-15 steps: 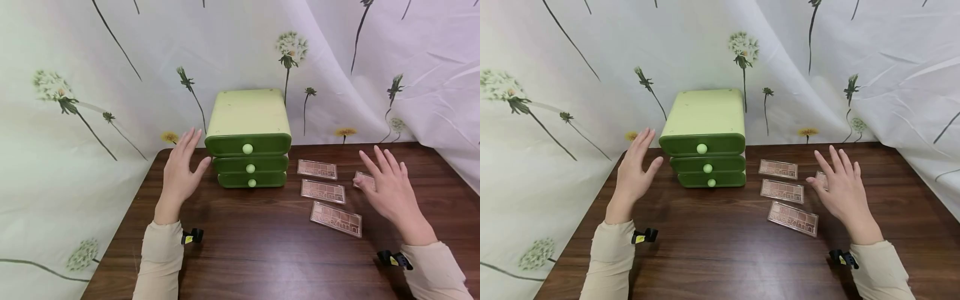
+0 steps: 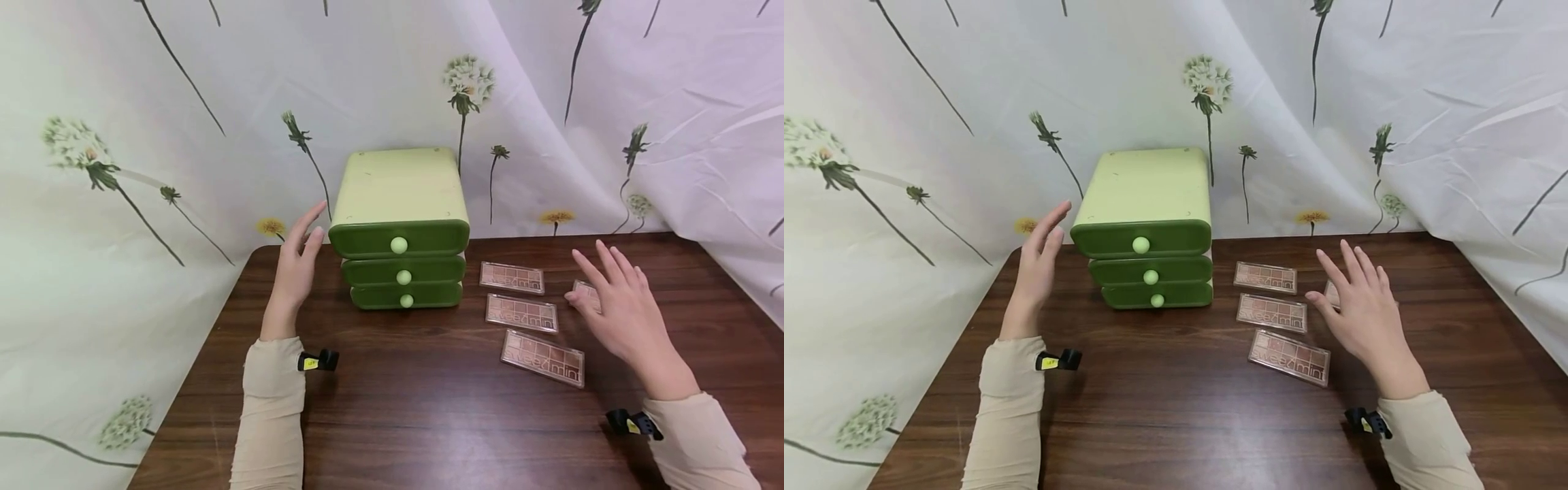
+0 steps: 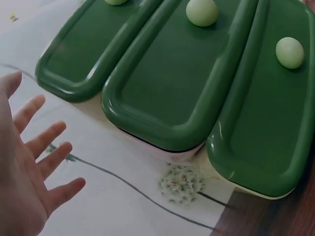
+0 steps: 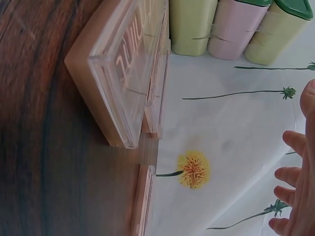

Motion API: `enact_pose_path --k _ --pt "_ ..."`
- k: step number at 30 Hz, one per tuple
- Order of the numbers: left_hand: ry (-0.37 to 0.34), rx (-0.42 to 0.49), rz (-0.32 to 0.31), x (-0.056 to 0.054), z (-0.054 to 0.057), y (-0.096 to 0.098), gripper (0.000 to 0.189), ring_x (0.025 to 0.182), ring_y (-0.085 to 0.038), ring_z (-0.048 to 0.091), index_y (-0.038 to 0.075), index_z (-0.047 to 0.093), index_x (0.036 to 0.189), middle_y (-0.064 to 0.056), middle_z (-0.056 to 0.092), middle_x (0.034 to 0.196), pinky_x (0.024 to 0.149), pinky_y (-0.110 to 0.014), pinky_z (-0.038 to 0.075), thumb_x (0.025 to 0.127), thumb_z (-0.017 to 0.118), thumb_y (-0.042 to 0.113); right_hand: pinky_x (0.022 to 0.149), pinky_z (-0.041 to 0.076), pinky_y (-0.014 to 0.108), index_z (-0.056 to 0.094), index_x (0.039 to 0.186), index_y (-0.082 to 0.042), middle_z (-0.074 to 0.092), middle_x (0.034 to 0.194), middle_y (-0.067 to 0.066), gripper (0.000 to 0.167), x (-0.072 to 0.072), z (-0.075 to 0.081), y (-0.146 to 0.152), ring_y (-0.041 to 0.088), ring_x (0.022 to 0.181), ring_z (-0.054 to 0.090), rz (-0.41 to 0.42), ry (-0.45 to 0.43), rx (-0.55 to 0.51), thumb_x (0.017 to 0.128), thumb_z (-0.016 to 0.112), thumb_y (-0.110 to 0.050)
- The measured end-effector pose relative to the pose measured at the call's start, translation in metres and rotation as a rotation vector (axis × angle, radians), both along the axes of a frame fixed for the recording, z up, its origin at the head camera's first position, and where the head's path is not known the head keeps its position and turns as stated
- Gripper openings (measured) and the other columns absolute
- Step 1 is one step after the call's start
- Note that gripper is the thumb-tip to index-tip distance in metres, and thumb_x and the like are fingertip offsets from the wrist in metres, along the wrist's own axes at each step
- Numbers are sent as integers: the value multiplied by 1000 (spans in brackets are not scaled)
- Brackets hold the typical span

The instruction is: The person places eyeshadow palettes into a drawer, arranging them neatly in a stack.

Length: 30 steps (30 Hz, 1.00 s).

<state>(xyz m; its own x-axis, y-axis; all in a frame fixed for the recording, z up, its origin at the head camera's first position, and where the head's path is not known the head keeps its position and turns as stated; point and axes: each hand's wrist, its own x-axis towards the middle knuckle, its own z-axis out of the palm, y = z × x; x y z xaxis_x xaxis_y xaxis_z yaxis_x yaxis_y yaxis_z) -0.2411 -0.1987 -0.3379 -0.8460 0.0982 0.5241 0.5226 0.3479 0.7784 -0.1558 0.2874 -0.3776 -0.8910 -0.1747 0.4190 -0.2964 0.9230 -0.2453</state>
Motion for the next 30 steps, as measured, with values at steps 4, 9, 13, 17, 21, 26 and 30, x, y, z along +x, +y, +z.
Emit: enact_pose_path --k 4,9,13,17,21,26,30 --pt "-34 123 -51 -9 -4 0 45 142 -18 33 10 45 150 -6 41 154 114 -45 27 106 44 19 112 11 65 35 156 -18 18 162 18 64 -1 0 -1 39 148 14 -1 -1 -1 100 56 -41" --pt "-53 208 -104 -15 -7 4 43 138 -17 40 8 46 149 -11 46 150 110 -38 31 106 43 17 110 15 66 36 155 -18 21 161 19 64 0 -1 -2 40 147 17 -10 1 -9 100 56 -42" --pt "-70 247 -122 -17 -10 7 43 134 -16 44 9 47 148 -10 49 147 105 -36 35 106 44 20 110 16 66 36 155 -18 21 161 18 64 1 -1 -4 40 146 19 -5 9 -11 100 56 -42" --pt "-78 264 -115 -16 -11 9 43 133 -17 45 10 49 147 -8 50 146 103 -35 36 106 45 24 109 19 65 37 154 -18 24 160 19 63 1 -1 -7 41 145 22 10 29 -12 99 57 -42" --pt "-98 232 -89 -13 -9 9 44 134 -16 43 12 50 147 -6 50 146 102 -38 34 107 44 28 106 26 63 44 151 -15 35 154 21 64 2 1 -14 44 138 33 26 67 -49 95 66 -38" --pt "-100 200 -74 -8 -6 10 43 133 -15 42 13 50 147 -6 50 145 101 -38 34 108 42 29 100 34 61 50 147 -16 50 143 19 62 9 9 -25 43 129 45 39 83 -165 91 74 -29" --pt "-107 194 -92 -8 -5 14 44 132 -14 42 13 48 148 -6 49 146 98 -34 35 108 41 28 93 42 50 57 139 -14 64 123 12 54 16 17 -35 32 113 58 70 109 -262 89 76 -17"
